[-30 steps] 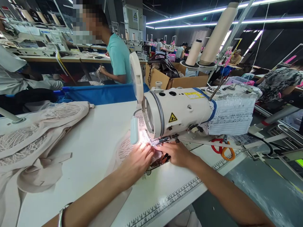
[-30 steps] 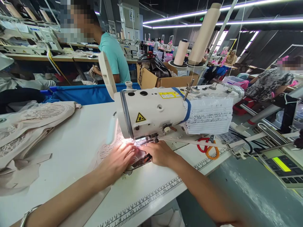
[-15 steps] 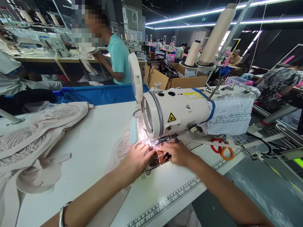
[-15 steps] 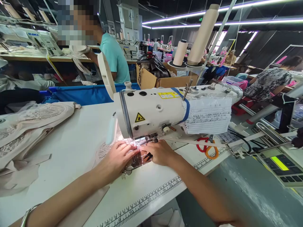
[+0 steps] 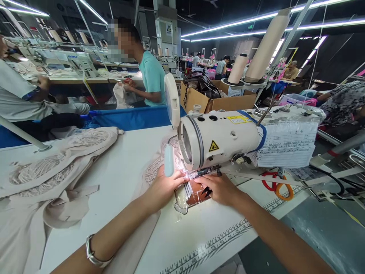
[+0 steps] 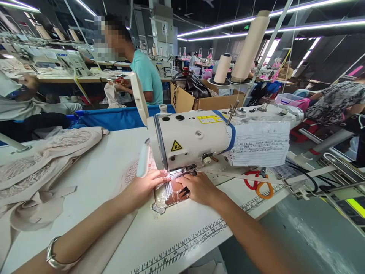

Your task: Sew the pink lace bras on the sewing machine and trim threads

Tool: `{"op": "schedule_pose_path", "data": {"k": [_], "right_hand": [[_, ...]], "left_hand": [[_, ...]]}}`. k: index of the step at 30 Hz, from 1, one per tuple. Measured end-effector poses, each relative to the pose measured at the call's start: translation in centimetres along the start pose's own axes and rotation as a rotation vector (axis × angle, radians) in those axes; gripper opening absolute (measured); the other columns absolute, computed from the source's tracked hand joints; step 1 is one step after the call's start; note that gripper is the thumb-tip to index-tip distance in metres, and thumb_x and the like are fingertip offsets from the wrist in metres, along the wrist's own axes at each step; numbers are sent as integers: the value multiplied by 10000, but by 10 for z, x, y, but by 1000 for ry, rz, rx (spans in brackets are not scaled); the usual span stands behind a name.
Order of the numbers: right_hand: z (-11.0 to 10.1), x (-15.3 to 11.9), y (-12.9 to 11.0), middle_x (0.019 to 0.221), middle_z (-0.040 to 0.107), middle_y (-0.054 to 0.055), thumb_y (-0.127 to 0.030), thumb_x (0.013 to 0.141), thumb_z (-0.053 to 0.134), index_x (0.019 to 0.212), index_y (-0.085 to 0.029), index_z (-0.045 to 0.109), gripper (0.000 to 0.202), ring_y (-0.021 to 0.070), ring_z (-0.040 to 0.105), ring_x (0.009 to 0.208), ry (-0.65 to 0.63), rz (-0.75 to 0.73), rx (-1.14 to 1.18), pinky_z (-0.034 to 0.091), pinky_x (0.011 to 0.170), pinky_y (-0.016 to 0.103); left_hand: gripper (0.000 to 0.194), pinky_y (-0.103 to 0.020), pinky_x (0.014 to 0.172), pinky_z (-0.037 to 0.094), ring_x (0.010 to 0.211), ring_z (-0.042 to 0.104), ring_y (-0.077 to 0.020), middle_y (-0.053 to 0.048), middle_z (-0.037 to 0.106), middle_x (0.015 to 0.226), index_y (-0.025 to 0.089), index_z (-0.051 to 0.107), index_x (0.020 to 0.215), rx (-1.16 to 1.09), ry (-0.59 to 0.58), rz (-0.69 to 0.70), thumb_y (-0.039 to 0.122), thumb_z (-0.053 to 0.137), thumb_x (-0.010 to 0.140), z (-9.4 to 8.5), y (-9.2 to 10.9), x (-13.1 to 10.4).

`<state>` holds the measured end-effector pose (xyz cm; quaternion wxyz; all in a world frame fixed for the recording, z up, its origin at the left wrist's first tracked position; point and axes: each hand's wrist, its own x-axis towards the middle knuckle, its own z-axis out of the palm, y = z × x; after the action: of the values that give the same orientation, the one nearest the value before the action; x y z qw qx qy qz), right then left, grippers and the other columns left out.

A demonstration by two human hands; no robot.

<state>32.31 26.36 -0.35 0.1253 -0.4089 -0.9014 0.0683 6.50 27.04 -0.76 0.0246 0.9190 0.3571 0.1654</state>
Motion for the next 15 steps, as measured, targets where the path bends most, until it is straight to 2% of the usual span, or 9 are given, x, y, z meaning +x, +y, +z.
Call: {"op": "schedule_pose_path", "data": {"k": [3, 6, 8, 11, 13, 15], "right_hand": [[0, -1, 0, 1066, 761, 10, -2, 709, 533, 1198, -240, 660, 559, 213, 712, 924, 0, -1, -3, 506, 729, 276], [1, -1, 1, 1083, 755, 15, 22, 679, 508, 1212, -234, 651, 609, 207, 710, 933, 1, 3, 8, 515, 748, 274], [2, -1, 3, 1091, 752, 19, 22, 667, 495, 1206, -225, 653, 614, 200, 713, 925, 7, 5, 29, 528, 760, 276], [4, -1, 5, 1074, 755, 20, -17, 679, 491, 1182, -232, 666, 575, 204, 717, 911, 24, -11, 54, 551, 773, 295], [4, -2, 7, 1068, 756, 18, -40, 684, 478, 1182, -252, 669, 574, 201, 720, 892, 43, -27, 75, 564, 761, 297], [5, -2, 9, 1071, 756, 20, -63, 697, 470, 1187, -275, 669, 570, 198, 724, 861, 59, -37, 101, 573, 725, 293]], "left_hand": [[519, -516, 949, 475, 1054, 627, -266, -78, 654, 1273, 214, 629, 1235, -1, -14, -9, -18, 312, 895, -5, 0, 1], [443, -482, 917, 478, 1097, 590, -275, -51, 657, 1239, 255, 625, 1205, -9, -3, -70, 39, 346, 937, -4, 1, 1], [343, -439, 851, 493, 1047, 591, -276, -59, 657, 1171, 259, 617, 1168, 2, 35, -195, 116, 379, 968, 1, 3, 0], [260, -420, 754, 499, 925, 615, -287, -120, 646, 1072, 199, 578, 1169, 66, 102, -419, 235, 382, 1001, 10, 3, -1], [298, -431, 798, 499, 981, 621, -304, -148, 636, 1124, 180, 542, 1235, 113, 120, -476, 315, 457, 983, 11, -6, -3], [467, -430, 899, 485, 1137, 585, -315, -160, 600, 1264, 189, 483, 1331, 161, 136, -507, 411, 563, 929, 4, -23, -13]]}}
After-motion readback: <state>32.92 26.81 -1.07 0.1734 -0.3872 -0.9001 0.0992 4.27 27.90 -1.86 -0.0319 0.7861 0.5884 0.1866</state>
